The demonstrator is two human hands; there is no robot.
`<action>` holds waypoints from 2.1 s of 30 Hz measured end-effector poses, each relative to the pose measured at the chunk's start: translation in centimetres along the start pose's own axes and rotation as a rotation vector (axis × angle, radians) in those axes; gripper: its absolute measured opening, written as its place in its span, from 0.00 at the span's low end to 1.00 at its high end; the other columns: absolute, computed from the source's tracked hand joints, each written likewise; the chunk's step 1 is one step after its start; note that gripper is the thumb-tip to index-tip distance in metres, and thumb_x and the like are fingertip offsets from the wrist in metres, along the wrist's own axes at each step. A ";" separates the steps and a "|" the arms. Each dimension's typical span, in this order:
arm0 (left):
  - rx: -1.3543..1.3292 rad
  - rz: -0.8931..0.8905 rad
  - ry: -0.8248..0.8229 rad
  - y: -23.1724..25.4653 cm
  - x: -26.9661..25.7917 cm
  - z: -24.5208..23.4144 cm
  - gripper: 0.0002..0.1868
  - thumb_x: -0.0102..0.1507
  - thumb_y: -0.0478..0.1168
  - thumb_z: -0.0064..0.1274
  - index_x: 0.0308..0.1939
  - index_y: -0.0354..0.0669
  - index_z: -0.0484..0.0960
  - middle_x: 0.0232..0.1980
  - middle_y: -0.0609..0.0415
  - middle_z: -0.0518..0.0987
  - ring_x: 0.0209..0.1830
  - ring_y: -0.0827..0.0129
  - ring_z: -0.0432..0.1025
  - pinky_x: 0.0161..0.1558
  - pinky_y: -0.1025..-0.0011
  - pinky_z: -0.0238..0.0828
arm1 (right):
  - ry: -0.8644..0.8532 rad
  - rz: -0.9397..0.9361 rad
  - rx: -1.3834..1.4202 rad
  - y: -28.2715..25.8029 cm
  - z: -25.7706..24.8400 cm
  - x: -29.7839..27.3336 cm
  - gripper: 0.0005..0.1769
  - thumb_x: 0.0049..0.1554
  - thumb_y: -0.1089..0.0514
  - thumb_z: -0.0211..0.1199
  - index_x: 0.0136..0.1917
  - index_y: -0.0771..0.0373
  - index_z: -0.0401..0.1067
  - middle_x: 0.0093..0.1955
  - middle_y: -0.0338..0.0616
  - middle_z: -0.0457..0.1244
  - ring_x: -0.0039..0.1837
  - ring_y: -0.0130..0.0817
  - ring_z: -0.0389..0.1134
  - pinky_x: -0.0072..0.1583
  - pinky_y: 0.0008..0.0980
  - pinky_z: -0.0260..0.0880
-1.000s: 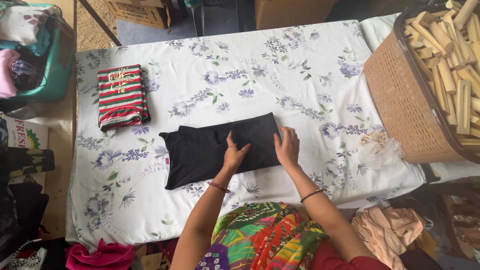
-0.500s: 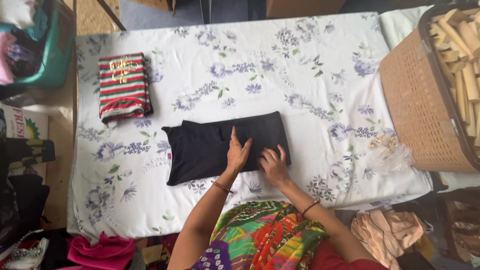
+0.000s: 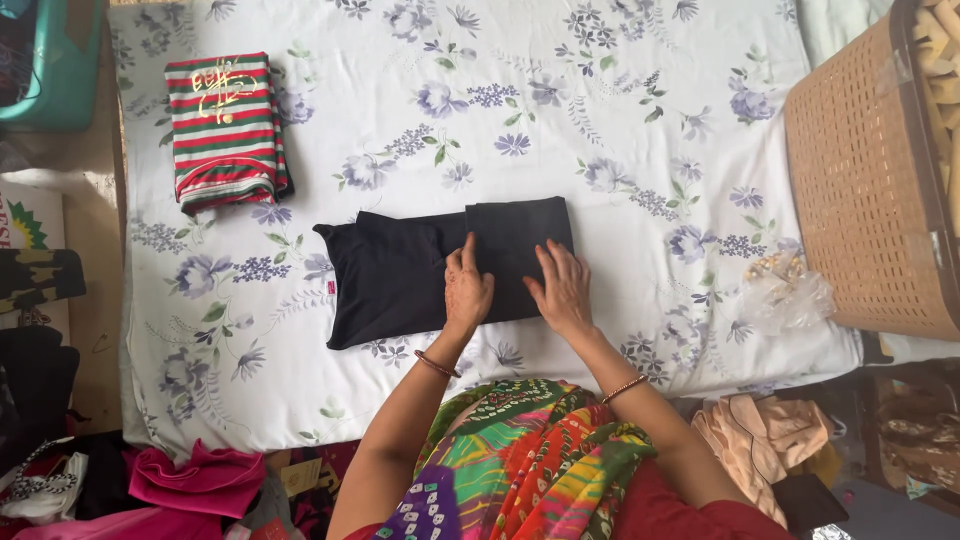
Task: Folding various pieces of clothing, including a black t-shirt and a striped garment, on a table.
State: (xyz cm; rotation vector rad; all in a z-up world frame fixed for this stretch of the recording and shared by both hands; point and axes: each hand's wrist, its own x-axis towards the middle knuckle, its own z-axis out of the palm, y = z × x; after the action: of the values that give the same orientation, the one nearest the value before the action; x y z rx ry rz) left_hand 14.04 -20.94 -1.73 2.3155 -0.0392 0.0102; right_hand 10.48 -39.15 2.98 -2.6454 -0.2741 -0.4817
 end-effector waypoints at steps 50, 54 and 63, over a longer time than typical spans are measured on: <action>-1.118 -0.291 -0.259 -1.4 0.0 -4.3 0.38 0.67 0.58 0.47 0.75 0.40 0.63 0.74 0.44 0.68 0.77 0.56 0.59 0.73 0.64 0.53 | -0.654 0.490 1.342 -4.8 -0.6 4.7 0.39 0.53 0.61 0.69 0.74 0.63 0.58 0.64 0.42 0.62 0.63 0.31 0.67 0.62 0.31 0.71; -1.073 -0.561 -0.024 -7.6 0.6 -8.6 0.28 0.64 0.45 0.51 0.63 0.29 0.75 0.55 0.37 0.77 0.51 0.53 0.75 0.51 0.55 0.72 | -0.880 0.305 1.149 -7.6 -0.5 4.5 0.36 0.57 0.57 0.68 0.76 0.61 0.59 0.64 0.42 0.64 0.63 0.30 0.66 0.64 0.30 0.71; -0.008 -0.434 0.266 -13.3 -1.8 -16.8 0.34 0.57 0.36 0.52 0.70 0.44 0.71 0.50 0.42 0.81 0.46 0.52 0.77 0.48 0.59 0.72 | -0.752 0.635 0.998 -2.6 7.3 0.6 0.34 0.58 0.53 0.67 0.74 0.63 0.61 0.58 0.43 0.66 0.57 0.29 0.68 0.57 0.30 0.71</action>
State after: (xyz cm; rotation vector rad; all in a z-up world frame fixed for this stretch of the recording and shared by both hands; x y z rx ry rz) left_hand 12.79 0.47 -0.13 2.2509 0.5948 0.0969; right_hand 12.42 -33.47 -1.96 -1.6533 0.1105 0.7048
